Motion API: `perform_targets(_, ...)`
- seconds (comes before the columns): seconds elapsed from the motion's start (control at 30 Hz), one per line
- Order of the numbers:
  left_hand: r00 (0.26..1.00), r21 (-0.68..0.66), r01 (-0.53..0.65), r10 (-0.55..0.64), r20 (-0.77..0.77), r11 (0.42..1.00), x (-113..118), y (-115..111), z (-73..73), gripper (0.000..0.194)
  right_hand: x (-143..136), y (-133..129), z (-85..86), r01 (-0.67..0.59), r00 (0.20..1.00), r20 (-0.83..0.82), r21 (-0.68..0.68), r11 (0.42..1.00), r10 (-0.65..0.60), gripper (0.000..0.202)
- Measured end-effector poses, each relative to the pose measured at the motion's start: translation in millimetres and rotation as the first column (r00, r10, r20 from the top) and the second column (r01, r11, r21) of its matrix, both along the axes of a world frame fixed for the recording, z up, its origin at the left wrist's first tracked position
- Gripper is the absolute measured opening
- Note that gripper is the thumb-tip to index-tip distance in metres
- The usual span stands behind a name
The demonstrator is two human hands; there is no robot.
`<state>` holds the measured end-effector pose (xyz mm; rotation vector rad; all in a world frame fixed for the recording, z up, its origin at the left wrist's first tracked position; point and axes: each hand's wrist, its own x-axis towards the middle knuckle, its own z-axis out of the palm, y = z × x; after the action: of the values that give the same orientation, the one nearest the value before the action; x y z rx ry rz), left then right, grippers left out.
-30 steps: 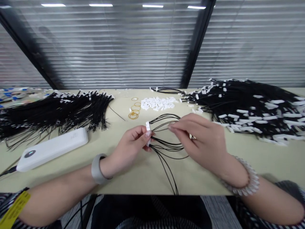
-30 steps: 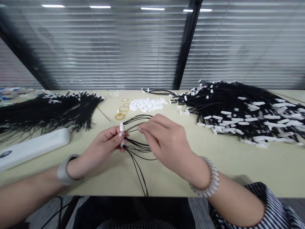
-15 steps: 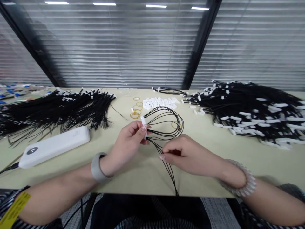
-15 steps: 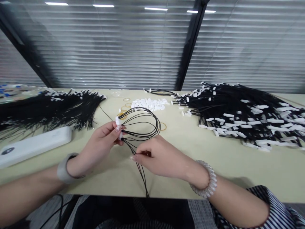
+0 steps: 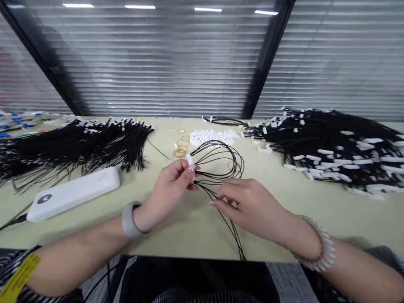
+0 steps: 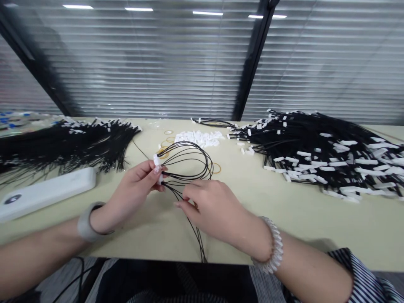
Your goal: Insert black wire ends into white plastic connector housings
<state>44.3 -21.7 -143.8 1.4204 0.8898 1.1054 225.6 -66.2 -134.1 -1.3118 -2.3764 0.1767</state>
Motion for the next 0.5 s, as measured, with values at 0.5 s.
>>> perform_targets(0.5, 0.998, -0.105, 0.057, -0.053, 0.041, 0.993, 2, 0, -4.0, 0.019, 13, 5, 7.7, 0.062, 0.886, 0.436, 0.226, 0.972, -0.158, 0.017)
